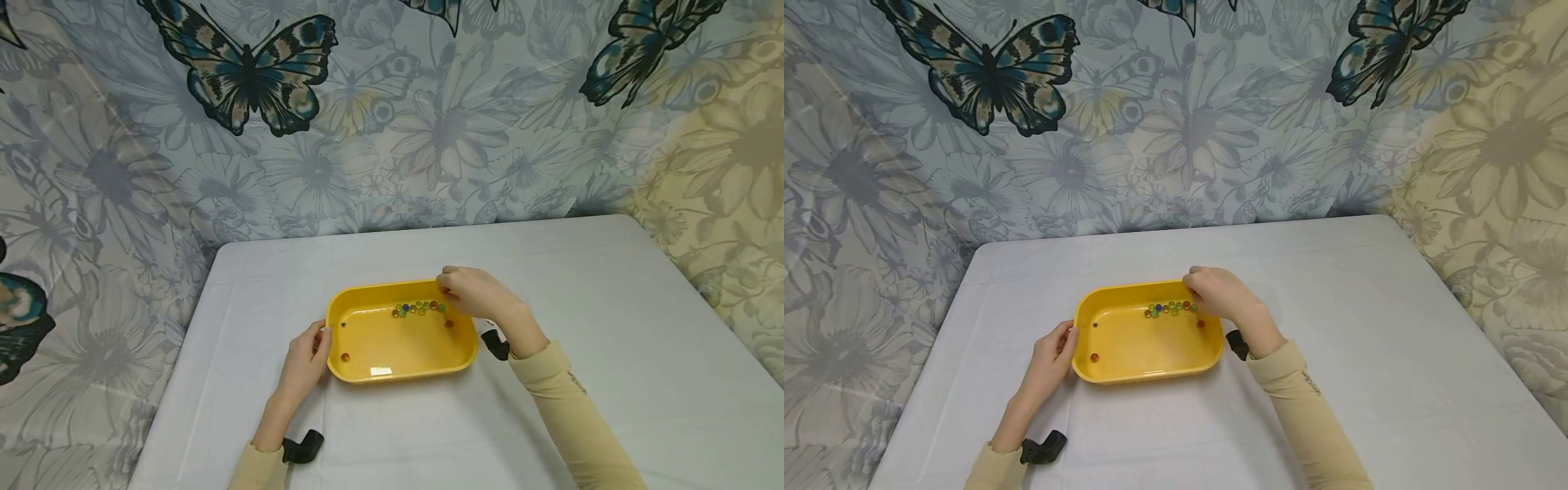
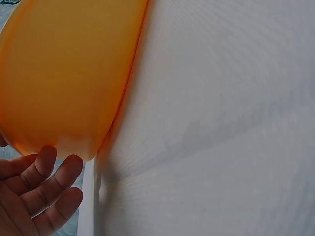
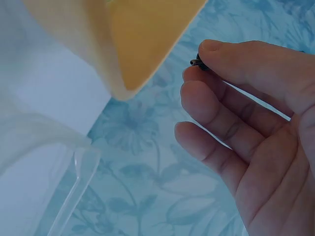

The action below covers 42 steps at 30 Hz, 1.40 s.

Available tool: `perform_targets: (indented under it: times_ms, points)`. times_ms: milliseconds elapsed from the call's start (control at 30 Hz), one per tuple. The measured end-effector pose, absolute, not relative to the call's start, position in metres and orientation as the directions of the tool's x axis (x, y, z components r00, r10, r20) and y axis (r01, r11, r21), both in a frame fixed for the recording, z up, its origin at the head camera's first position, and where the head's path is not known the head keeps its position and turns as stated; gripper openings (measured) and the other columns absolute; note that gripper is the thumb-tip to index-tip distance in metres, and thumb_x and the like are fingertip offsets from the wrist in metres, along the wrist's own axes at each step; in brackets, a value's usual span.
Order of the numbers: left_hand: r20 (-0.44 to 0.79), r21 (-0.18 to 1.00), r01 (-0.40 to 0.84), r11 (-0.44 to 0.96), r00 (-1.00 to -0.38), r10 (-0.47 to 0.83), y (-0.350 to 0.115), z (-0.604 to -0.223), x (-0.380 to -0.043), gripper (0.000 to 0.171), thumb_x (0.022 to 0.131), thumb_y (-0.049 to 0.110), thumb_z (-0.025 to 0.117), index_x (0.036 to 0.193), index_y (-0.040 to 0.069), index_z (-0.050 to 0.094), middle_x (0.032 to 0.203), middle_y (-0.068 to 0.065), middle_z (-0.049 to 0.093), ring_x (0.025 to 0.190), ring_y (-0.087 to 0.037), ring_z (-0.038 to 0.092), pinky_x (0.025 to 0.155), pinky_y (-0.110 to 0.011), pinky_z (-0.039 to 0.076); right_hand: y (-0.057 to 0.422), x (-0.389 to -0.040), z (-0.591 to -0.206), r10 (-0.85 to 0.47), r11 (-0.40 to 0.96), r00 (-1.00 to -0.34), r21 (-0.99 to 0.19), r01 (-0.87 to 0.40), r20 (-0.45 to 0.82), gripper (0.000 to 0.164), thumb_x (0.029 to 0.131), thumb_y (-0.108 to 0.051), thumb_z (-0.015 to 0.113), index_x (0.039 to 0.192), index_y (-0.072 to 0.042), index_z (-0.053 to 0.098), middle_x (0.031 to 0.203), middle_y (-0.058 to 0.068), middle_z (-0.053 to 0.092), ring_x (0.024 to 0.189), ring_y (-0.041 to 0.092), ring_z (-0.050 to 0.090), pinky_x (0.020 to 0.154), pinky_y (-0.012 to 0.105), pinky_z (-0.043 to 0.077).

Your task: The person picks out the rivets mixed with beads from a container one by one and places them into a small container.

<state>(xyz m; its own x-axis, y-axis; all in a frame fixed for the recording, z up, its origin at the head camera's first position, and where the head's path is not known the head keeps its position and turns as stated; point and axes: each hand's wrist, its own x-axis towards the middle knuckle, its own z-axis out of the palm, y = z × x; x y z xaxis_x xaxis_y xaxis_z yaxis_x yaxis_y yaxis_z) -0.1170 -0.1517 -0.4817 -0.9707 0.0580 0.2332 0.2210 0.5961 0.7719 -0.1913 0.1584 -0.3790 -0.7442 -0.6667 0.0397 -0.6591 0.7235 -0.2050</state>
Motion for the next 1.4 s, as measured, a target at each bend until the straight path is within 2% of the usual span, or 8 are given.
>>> perform_targets:
  times_ms: [267, 400, 600, 833, 1067, 1400]
  points:
    - [0.225, 0.773, 0.214, 0.596, -0.973, 0.058, -0.152, -0.482, -0.117, 0.029, 0.097, 0.02, 0.048, 0.112, -0.001, 0.061, 0.07, 0.002, 0.052, 0.06, -0.01, 0.048, 0.054, -0.022, 0.043, 0.17, -0.191, -0.38, -0.654, 0.73, -0.755, -0.216, -0.648, 0.054, 0.014, 0.082, 0.002, 0.066, 0.075, -0.007, 0.057, 0.07, 0.0, 0.045, 0.061, 0.013, 0.04, 0.055, 0.025, 0.036]
    - [0.226, 0.774, 0.215, 0.596, -0.973, 0.058, -0.152, -0.482, -0.117, 0.029, 0.097, 0.02, 0.048, 0.112, -0.001, 0.061, 0.07, 0.002, 0.052, 0.059, -0.01, 0.047, 0.054, -0.022, 0.043, 0.175, -0.191, -0.38, -0.645, 0.736, -0.763, -0.231, -0.636, 0.043, 0.008, 0.081, 0.003, 0.065, 0.08, -0.003, 0.061, 0.073, 0.001, 0.049, 0.063, 0.014, 0.043, 0.058, 0.025, 0.041]
    - [0.234, 0.776, 0.222, 0.591, -0.971, 0.058, -0.152, -0.481, -0.117, 0.028, 0.097, 0.019, 0.048, 0.112, -0.002, 0.061, 0.07, 0.002, 0.053, 0.059, -0.01, 0.048, 0.054, -0.022, 0.044, 0.185, -0.191, -0.38, -0.624, 0.751, -0.781, -0.246, -0.613, 0.041, 0.007, 0.081, 0.004, 0.066, 0.082, -0.003, 0.063, 0.076, 0.002, 0.052, 0.066, 0.014, 0.048, 0.06, 0.026, 0.045]
    - [0.245, 0.777, 0.234, 0.584, -0.968, 0.062, -0.152, -0.481, -0.117, 0.028, 0.097, 0.019, 0.048, 0.111, -0.002, 0.061, 0.07, 0.002, 0.054, 0.059, -0.01, 0.048, 0.054, -0.022, 0.044, 0.199, -0.187, -0.383, -0.606, 0.761, -0.793, -0.25, -0.599, 0.055, 0.009, 0.079, 0.006, 0.065, 0.08, -0.002, 0.063, 0.076, 0.002, 0.053, 0.065, 0.014, 0.048, 0.059, 0.027, 0.045]
    - [0.245, 0.779, 0.236, 0.581, -0.967, 0.065, -0.152, -0.482, -0.117, 0.03, 0.098, 0.021, 0.047, 0.111, -0.002, 0.061, 0.07, 0.002, 0.054, 0.058, -0.01, 0.047, 0.052, -0.022, 0.043, 0.212, -0.183, -0.384, -0.55, 0.798, -0.835, -0.275, -0.535, 0.028, 0.01, 0.08, 0.005, 0.064, 0.08, -0.004, 0.061, 0.076, 0.002, 0.053, 0.063, 0.014, 0.048, 0.058, 0.027, 0.046]
    - [0.245, 0.779, 0.237, 0.581, -0.967, 0.066, -0.151, -0.482, -0.117, 0.03, 0.098, 0.021, 0.047, 0.111, -0.002, 0.061, 0.07, 0.002, 0.053, 0.059, -0.01, 0.048, 0.053, -0.022, 0.043, 0.223, -0.179, -0.387, -0.548, 0.796, -0.836, -0.292, -0.531, 0.027, 0.009, 0.079, 0.007, 0.064, 0.079, -0.002, 0.062, 0.076, 0.002, 0.053, 0.064, 0.013, 0.048, 0.058, 0.028, 0.045]
